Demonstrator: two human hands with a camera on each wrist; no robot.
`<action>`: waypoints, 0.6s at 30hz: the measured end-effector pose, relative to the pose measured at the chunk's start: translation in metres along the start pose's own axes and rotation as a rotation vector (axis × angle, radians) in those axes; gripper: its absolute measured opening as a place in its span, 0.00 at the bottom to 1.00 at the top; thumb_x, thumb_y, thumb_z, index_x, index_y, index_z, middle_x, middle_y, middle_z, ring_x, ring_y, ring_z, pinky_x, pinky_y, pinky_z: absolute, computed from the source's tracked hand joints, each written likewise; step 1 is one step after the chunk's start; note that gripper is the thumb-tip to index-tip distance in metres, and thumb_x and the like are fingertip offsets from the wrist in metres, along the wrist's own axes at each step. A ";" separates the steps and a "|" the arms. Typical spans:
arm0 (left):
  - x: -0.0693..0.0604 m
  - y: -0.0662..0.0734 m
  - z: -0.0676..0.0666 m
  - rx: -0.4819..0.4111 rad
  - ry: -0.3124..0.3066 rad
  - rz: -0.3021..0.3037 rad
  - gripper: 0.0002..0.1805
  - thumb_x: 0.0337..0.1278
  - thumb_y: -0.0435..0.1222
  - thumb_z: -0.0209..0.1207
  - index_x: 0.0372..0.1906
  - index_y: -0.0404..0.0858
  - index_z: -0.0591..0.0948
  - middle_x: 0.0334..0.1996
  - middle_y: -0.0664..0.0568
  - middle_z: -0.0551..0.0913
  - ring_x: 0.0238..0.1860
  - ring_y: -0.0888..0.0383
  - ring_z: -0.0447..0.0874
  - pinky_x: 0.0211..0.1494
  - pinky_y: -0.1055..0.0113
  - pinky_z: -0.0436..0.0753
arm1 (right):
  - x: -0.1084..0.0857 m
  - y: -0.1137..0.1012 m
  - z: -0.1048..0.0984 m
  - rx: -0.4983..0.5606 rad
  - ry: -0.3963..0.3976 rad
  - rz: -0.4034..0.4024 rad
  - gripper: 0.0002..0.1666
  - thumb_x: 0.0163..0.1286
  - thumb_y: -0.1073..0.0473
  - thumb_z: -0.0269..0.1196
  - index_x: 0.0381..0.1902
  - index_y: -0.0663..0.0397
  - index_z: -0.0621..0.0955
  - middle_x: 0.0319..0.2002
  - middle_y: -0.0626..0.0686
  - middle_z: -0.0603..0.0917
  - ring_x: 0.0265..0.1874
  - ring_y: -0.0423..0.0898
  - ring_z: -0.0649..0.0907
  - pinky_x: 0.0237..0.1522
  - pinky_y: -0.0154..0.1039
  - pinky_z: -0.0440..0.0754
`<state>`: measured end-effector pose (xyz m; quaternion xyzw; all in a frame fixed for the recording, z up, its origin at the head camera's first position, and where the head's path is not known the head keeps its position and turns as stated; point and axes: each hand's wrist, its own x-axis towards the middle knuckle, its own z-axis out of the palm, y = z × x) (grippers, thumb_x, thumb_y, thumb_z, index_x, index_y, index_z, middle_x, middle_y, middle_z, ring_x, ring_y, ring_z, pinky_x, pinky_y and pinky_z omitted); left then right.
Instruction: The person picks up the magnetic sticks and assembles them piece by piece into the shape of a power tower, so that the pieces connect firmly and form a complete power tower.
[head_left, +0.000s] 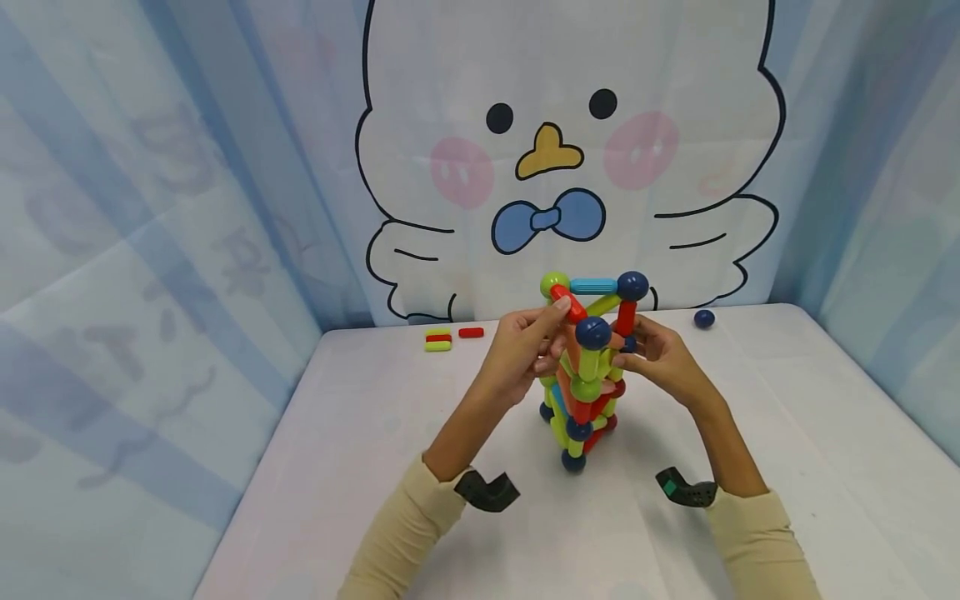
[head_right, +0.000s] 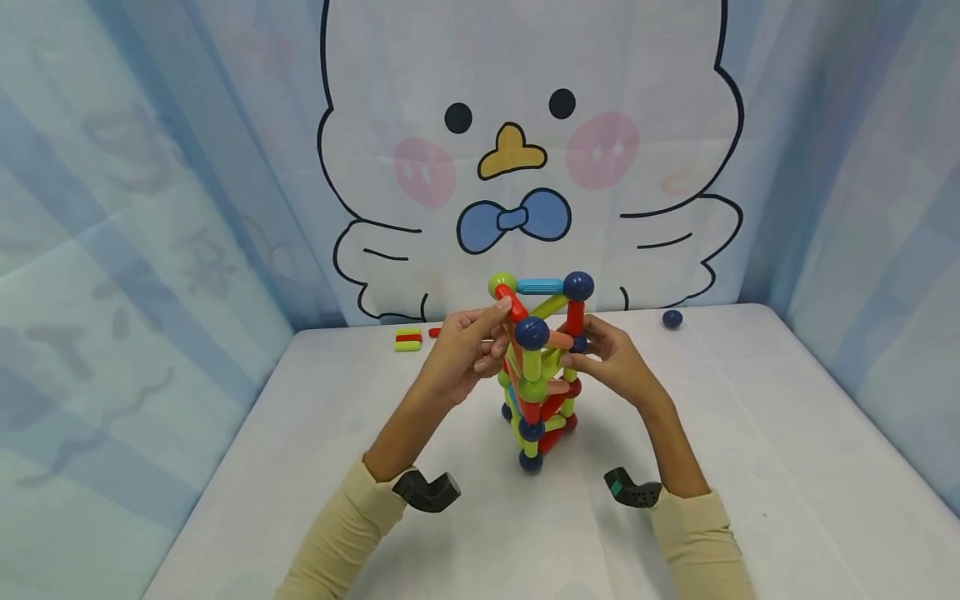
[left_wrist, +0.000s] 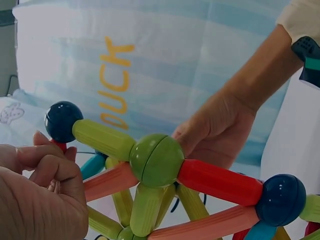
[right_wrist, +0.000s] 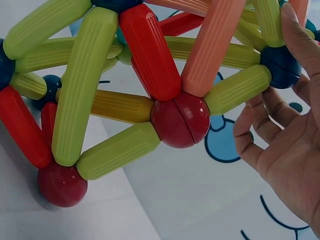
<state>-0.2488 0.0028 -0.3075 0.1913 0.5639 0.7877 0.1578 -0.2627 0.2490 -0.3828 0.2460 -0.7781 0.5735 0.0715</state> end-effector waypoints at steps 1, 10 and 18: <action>0.000 0.000 0.000 -0.001 -0.003 -0.004 0.17 0.71 0.45 0.53 0.30 0.37 0.80 0.14 0.54 0.69 0.12 0.62 0.61 0.18 0.74 0.63 | 0.000 0.000 0.000 0.001 -0.001 0.001 0.26 0.66 0.69 0.62 0.62 0.62 0.71 0.48 0.34 0.82 0.49 0.31 0.81 0.48 0.28 0.81; 0.001 -0.004 -0.002 0.002 0.000 -0.059 0.19 0.72 0.46 0.52 0.31 0.36 0.78 0.13 0.55 0.71 0.10 0.64 0.63 0.18 0.77 0.64 | -0.001 0.002 0.001 0.007 -0.010 0.001 0.25 0.66 0.69 0.62 0.61 0.58 0.72 0.48 0.35 0.82 0.49 0.32 0.81 0.49 0.28 0.81; 0.009 -0.011 -0.018 0.021 0.141 0.041 0.19 0.73 0.46 0.50 0.31 0.37 0.77 0.15 0.54 0.70 0.12 0.62 0.63 0.17 0.76 0.64 | -0.001 0.001 0.000 -0.028 0.009 0.013 0.25 0.65 0.70 0.63 0.59 0.60 0.72 0.47 0.34 0.81 0.50 0.31 0.80 0.52 0.25 0.78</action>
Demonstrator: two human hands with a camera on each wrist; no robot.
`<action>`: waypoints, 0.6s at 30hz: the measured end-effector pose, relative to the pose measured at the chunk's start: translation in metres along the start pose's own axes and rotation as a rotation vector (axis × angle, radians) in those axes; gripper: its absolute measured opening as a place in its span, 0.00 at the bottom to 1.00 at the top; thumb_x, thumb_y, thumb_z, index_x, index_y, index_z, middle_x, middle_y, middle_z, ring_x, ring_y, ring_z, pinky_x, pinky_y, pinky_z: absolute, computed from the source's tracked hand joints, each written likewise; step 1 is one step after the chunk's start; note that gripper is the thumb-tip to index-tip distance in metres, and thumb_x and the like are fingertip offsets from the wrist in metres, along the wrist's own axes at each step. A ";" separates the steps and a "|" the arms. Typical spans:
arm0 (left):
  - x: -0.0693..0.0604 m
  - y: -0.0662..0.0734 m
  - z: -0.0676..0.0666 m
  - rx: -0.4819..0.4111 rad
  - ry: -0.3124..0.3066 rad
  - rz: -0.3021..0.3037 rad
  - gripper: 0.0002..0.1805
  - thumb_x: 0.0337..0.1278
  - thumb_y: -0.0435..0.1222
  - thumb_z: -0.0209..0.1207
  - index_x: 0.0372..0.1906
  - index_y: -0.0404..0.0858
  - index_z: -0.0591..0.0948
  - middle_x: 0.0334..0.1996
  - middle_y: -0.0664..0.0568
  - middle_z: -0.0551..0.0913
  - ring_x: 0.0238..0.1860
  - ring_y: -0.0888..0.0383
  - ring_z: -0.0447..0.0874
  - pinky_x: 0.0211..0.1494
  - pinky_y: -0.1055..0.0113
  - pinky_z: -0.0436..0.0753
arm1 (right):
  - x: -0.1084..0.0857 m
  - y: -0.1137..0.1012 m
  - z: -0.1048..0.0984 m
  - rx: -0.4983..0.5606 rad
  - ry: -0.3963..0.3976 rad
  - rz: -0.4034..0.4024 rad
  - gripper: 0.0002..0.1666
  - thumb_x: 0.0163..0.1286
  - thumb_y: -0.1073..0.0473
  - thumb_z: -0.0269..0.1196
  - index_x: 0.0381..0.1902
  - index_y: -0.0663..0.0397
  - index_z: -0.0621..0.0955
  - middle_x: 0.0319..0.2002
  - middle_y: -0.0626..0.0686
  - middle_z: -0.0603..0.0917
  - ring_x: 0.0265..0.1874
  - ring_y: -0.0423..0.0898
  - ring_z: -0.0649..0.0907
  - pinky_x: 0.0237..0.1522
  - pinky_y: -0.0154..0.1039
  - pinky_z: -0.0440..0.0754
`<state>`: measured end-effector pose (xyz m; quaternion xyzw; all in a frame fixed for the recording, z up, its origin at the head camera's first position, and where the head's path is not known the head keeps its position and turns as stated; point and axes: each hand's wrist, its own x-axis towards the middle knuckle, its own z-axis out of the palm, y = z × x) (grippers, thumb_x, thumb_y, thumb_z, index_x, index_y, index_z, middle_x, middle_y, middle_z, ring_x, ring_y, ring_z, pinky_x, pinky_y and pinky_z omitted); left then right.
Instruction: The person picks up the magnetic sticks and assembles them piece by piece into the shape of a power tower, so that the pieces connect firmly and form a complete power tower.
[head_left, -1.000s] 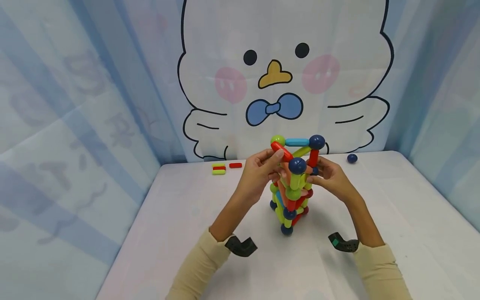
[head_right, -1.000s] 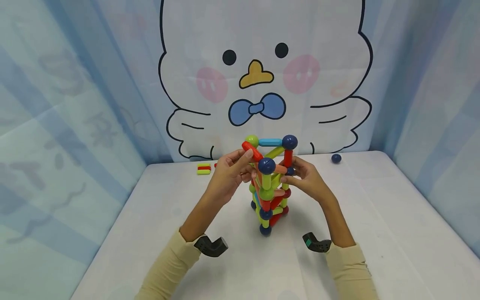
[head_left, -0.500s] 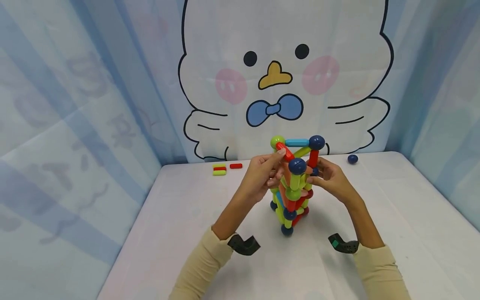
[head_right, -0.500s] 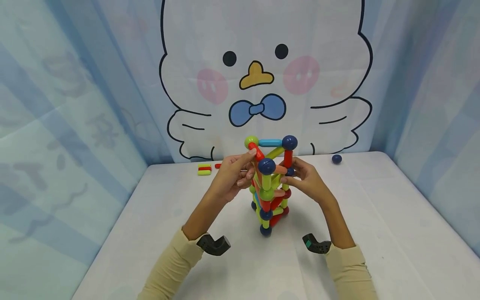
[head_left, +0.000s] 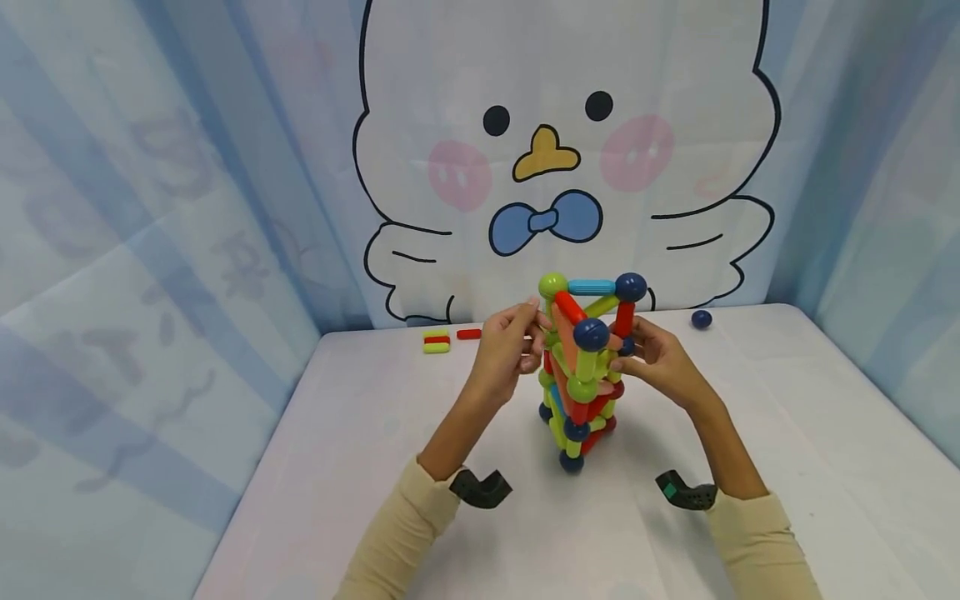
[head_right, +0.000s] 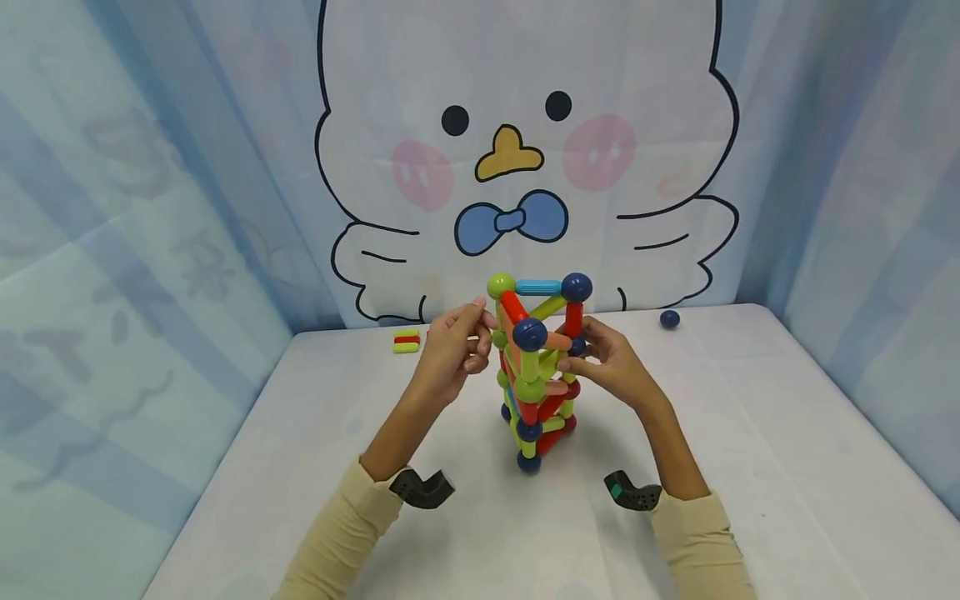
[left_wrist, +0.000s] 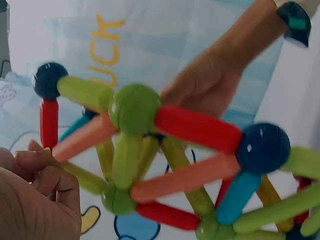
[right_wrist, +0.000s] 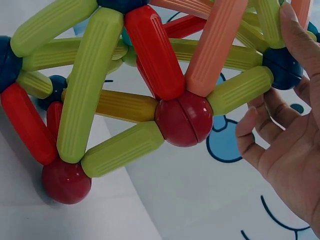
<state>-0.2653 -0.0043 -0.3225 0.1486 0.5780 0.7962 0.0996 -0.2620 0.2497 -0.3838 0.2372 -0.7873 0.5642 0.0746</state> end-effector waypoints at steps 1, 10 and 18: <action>0.004 -0.003 -0.006 0.018 0.032 0.017 0.19 0.73 0.46 0.50 0.31 0.37 0.77 0.15 0.54 0.70 0.12 0.62 0.62 0.17 0.76 0.64 | -0.001 0.000 0.001 -0.013 0.008 -0.003 0.26 0.65 0.69 0.64 0.59 0.62 0.71 0.47 0.33 0.81 0.50 0.31 0.80 0.52 0.24 0.77; 0.064 -0.068 -0.098 0.766 0.379 0.103 0.09 0.66 0.36 0.56 0.43 0.35 0.81 0.35 0.46 0.83 0.33 0.55 0.81 0.36 0.66 0.82 | -0.009 -0.006 0.008 -0.059 0.111 -0.056 0.24 0.63 0.71 0.65 0.54 0.68 0.71 0.43 0.34 0.79 0.48 0.29 0.79 0.54 0.20 0.74; 0.082 -0.109 -0.152 1.365 0.067 -0.211 0.30 0.68 0.36 0.56 0.72 0.39 0.63 0.74 0.44 0.57 0.69 0.46 0.67 0.72 0.53 0.67 | -0.018 -0.007 0.021 -0.049 0.211 -0.080 0.26 0.60 0.74 0.66 0.54 0.68 0.70 0.42 0.35 0.79 0.48 0.30 0.78 0.52 0.21 0.75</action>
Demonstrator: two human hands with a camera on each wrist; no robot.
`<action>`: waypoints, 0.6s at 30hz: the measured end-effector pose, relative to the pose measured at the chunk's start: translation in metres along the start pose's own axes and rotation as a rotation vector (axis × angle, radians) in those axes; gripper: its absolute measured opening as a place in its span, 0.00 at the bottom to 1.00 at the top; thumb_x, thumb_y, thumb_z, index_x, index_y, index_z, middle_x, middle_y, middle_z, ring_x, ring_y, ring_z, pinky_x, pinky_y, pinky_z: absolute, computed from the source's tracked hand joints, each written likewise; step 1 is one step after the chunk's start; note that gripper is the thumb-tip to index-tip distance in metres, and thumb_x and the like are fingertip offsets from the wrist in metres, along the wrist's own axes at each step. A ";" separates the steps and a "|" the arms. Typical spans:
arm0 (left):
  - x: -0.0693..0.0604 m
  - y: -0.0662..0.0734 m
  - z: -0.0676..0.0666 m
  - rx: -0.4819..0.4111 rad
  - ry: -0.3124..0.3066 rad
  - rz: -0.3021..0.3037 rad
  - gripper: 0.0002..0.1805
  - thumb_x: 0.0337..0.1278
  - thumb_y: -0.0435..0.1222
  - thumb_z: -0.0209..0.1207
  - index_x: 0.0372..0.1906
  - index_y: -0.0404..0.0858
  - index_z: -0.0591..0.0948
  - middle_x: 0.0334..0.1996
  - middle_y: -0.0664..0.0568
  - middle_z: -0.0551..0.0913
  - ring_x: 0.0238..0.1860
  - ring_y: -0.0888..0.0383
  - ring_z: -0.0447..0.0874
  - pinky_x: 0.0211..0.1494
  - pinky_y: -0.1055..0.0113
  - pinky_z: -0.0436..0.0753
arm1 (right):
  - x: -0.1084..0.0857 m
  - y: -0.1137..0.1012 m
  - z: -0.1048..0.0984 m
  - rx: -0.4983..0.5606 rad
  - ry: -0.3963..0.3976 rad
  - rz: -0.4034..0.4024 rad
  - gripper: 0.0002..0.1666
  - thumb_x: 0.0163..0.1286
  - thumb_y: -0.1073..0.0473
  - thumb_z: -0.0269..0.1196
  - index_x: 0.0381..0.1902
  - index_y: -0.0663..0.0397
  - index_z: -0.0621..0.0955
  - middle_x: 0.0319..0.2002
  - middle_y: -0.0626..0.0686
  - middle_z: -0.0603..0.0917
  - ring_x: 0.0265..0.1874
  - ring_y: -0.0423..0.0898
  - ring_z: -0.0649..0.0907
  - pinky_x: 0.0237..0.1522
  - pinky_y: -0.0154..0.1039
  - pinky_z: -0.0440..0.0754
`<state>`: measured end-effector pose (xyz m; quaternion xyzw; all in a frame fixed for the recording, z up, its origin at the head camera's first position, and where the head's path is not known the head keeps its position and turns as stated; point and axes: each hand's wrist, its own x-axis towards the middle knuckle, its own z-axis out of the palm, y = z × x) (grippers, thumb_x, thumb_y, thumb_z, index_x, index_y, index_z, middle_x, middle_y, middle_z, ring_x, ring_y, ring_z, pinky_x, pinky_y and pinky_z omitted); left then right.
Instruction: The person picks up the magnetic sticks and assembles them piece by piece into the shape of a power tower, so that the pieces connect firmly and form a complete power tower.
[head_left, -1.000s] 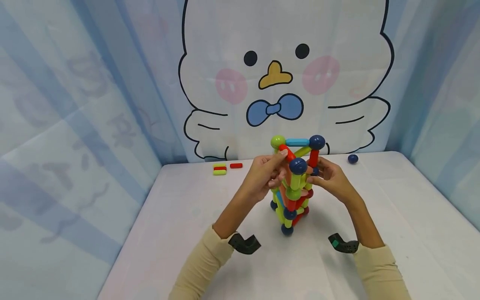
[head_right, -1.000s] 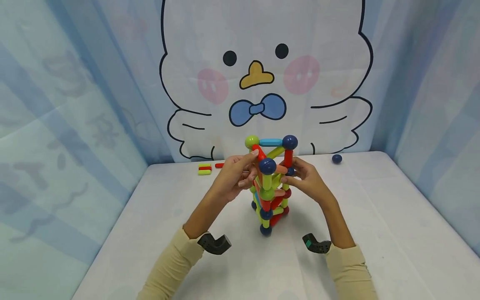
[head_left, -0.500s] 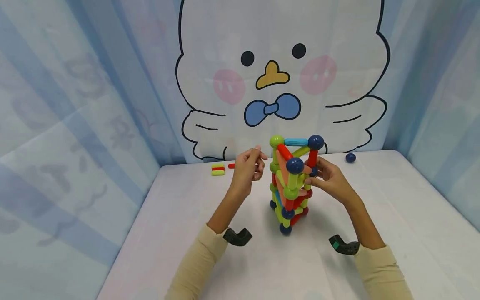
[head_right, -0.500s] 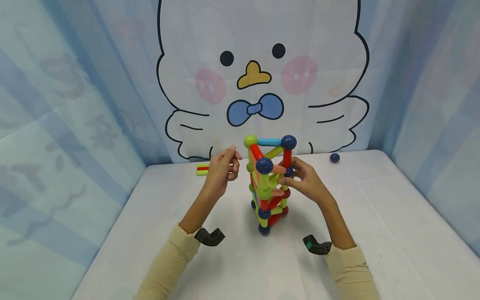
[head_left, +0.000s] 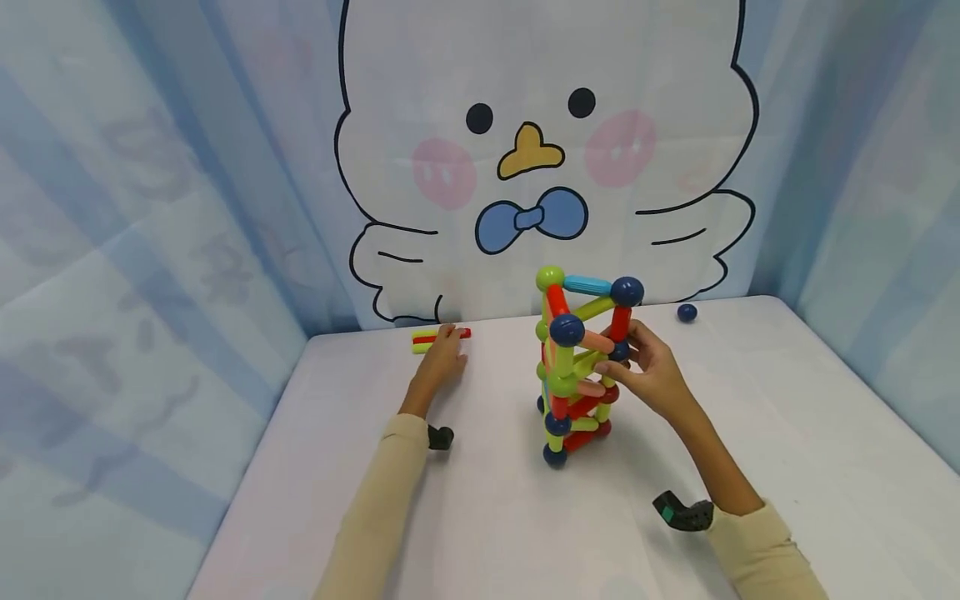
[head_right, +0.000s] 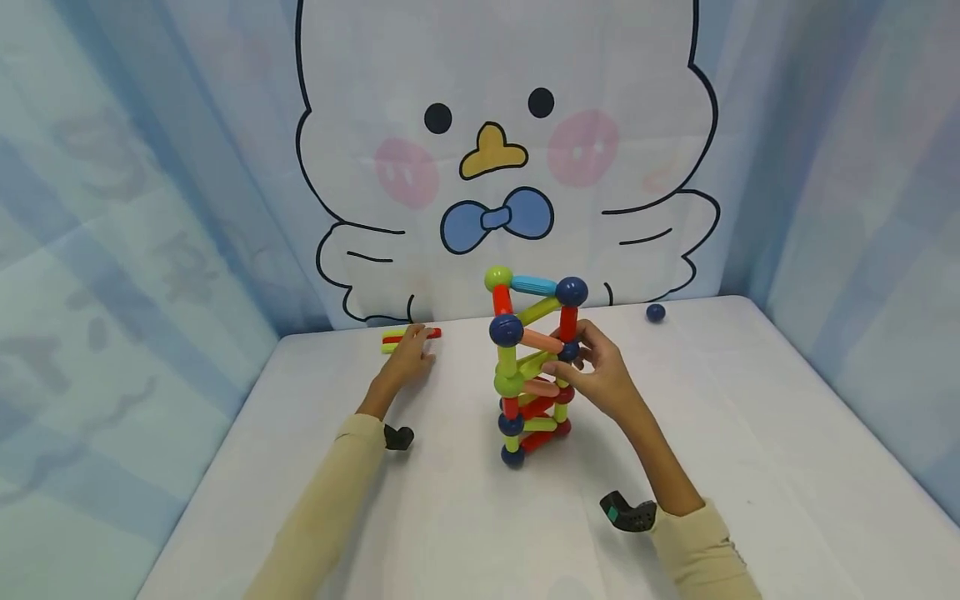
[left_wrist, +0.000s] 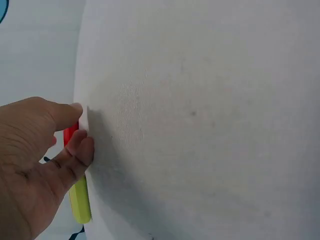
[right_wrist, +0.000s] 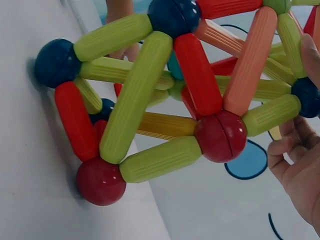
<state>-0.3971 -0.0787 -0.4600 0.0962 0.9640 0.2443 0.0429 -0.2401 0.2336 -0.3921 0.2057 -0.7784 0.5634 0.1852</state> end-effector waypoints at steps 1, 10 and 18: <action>0.001 -0.003 0.001 0.046 -0.031 0.015 0.32 0.69 0.37 0.55 0.74 0.39 0.60 0.75 0.45 0.54 0.71 0.46 0.65 0.73 0.54 0.66 | -0.002 0.000 0.002 0.006 0.012 -0.002 0.26 0.59 0.74 0.66 0.54 0.68 0.70 0.42 0.35 0.79 0.47 0.31 0.78 0.51 0.21 0.76; 0.014 0.003 0.005 0.500 -0.009 0.083 0.20 0.69 0.34 0.54 0.64 0.34 0.74 0.61 0.40 0.74 0.51 0.47 0.83 0.53 0.54 0.84 | -0.009 0.000 0.019 0.046 0.112 -0.039 0.26 0.55 0.76 0.69 0.49 0.67 0.70 0.38 0.42 0.77 0.39 0.37 0.78 0.40 0.24 0.80; 0.004 0.038 -0.006 -0.160 0.112 0.076 0.18 0.70 0.42 0.55 0.55 0.34 0.76 0.44 0.43 0.82 0.35 0.51 0.83 0.40 0.65 0.84 | -0.011 0.000 0.026 0.041 0.146 -0.119 0.27 0.54 0.75 0.70 0.48 0.65 0.68 0.36 0.44 0.75 0.34 0.38 0.74 0.30 0.27 0.74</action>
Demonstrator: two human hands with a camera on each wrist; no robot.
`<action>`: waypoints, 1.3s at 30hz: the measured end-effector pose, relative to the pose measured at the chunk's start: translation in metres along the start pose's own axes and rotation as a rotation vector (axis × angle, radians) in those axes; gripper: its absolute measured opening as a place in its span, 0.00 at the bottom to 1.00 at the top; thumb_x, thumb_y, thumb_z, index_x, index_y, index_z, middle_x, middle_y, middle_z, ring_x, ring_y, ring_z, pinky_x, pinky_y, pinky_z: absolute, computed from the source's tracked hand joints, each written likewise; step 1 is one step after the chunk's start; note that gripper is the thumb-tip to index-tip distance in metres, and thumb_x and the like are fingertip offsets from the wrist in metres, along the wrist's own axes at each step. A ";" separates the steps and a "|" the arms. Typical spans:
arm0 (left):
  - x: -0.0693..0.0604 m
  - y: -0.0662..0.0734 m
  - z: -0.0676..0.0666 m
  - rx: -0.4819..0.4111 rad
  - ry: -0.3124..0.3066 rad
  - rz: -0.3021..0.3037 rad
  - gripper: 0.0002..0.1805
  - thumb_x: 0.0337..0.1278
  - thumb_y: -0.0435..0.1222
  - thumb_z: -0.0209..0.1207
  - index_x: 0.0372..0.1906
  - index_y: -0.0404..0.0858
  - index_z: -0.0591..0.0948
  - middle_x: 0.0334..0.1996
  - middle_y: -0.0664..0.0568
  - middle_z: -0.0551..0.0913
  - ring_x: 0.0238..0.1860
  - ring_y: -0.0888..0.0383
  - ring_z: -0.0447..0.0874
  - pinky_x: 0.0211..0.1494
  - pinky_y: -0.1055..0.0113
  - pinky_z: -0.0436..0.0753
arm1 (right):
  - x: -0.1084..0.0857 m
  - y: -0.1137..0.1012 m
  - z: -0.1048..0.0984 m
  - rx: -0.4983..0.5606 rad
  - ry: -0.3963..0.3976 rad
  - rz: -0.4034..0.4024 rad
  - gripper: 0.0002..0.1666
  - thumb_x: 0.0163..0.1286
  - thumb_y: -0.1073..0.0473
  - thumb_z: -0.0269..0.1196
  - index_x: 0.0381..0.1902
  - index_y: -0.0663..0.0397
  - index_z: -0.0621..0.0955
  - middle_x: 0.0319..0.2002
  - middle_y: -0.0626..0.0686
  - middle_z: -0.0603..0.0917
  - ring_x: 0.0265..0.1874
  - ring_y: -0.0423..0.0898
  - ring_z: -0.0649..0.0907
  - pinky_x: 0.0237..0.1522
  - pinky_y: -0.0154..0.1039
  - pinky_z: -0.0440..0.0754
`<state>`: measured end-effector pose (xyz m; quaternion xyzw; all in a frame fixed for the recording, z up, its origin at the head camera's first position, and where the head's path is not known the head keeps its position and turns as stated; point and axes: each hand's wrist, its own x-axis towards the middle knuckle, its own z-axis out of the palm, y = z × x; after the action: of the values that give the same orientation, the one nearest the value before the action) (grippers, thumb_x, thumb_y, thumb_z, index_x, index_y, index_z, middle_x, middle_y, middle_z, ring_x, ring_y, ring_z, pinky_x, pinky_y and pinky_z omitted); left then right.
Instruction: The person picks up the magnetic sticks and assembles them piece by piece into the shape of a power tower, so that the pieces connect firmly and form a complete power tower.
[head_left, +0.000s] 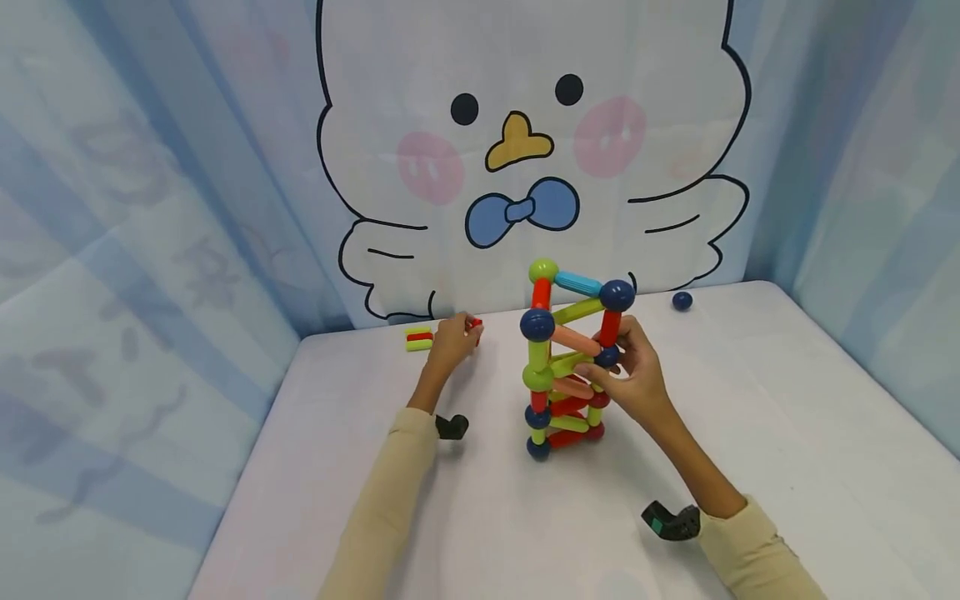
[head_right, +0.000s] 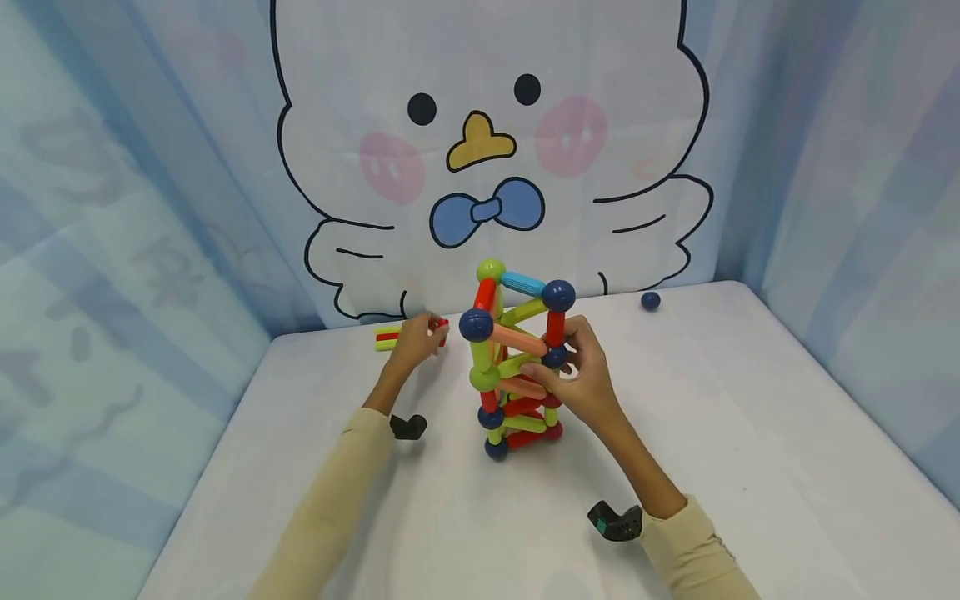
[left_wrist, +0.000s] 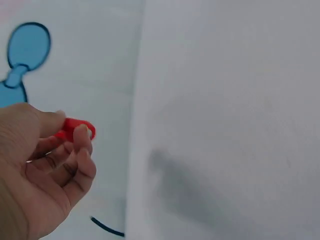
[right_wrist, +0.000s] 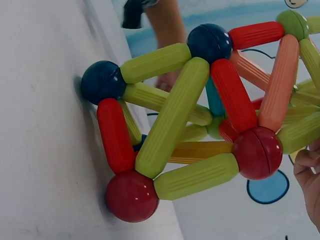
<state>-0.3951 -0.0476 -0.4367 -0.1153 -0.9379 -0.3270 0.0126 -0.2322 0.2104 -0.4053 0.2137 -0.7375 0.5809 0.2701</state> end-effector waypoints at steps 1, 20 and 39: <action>-0.001 0.009 -0.005 -0.165 0.018 0.024 0.19 0.71 0.43 0.54 0.57 0.35 0.75 0.44 0.43 0.81 0.33 0.50 0.84 0.38 0.67 0.84 | 0.000 -0.001 0.001 0.004 0.010 -0.002 0.28 0.53 0.76 0.70 0.48 0.65 0.68 0.35 0.44 0.75 0.33 0.39 0.74 0.29 0.28 0.73; -0.115 0.137 -0.089 -0.703 0.299 0.663 0.17 0.64 0.30 0.59 0.56 0.30 0.78 0.44 0.40 0.82 0.46 0.54 0.81 0.51 0.69 0.80 | -0.003 -0.028 0.026 0.006 0.093 -0.053 0.27 0.54 0.76 0.69 0.47 0.73 0.67 0.39 0.46 0.71 0.39 0.36 0.74 0.34 0.23 0.75; -0.140 0.149 -0.058 -0.316 0.453 0.678 0.16 0.61 0.37 0.64 0.53 0.39 0.84 0.47 0.45 0.69 0.52 0.53 0.67 0.44 0.71 0.77 | 0.017 -0.026 0.020 0.082 0.332 -0.181 0.21 0.74 0.63 0.54 0.61 0.69 0.70 0.49 0.43 0.77 0.49 0.42 0.78 0.57 0.28 0.76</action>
<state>-0.2288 0.0008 -0.3139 -0.3426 -0.7589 -0.4608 0.3071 -0.2321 0.1849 -0.3785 0.1911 -0.6362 0.6113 0.4302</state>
